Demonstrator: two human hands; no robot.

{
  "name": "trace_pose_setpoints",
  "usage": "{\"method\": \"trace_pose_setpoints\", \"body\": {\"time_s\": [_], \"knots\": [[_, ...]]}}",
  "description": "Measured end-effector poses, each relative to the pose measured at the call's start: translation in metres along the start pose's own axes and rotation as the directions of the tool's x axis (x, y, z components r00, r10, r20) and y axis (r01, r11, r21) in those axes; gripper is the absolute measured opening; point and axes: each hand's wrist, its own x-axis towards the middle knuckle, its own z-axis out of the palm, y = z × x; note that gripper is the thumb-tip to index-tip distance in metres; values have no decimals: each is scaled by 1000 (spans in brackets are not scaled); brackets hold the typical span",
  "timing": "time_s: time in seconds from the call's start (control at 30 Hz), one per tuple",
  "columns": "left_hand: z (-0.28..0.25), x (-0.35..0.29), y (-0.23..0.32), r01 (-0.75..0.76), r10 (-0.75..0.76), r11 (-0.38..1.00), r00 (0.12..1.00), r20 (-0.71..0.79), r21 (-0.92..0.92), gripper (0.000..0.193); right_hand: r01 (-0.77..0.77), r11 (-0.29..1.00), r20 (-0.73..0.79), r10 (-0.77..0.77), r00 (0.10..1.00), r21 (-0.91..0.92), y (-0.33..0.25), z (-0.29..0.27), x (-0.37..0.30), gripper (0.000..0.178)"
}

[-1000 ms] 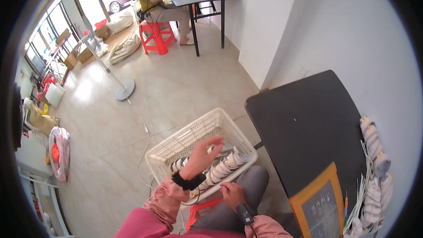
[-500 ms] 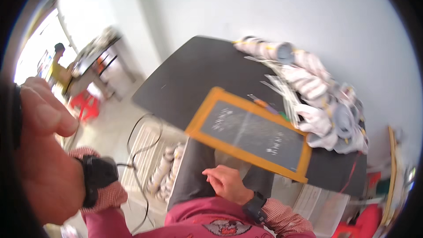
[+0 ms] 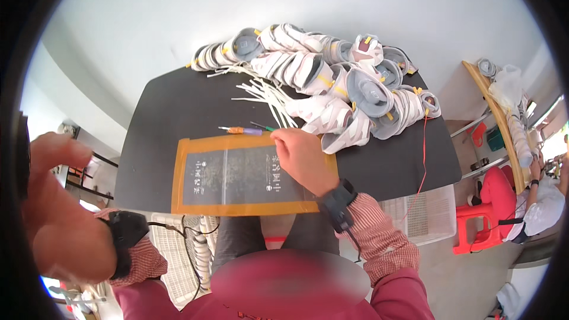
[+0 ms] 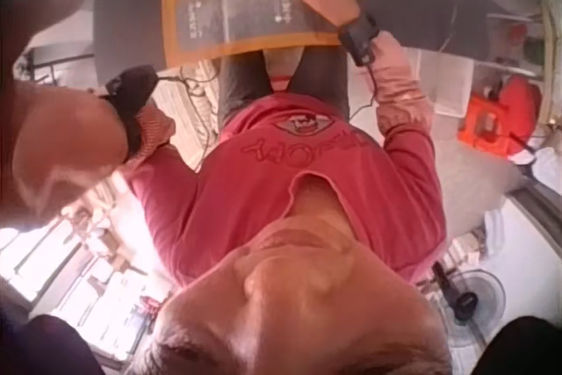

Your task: Lacing a white shoe upper and using an awl to adjust the laces or holes.

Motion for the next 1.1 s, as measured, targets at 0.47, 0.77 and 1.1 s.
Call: {"method": "trace_pose_setpoints", "body": {"time_s": [0.47, 0.77, 1.1], "knots": [[133, -90, -262, 605, -645, 729, 450, 618, 320, 38, 15, 912, 163, 57, 985, -411, 34, 90, 30, 11], [306, -157, -336, 546, -669, 743, 622, 407, 386, 59, -83, 933, 77, 117, 990, -349, 61, 60, 22, 12], [292, -145, -364, 888, -928, 319, 223, 298, 332, 36, -142, 989, -146, 147, 978, 48, 59, 52, 31, 16]]}}
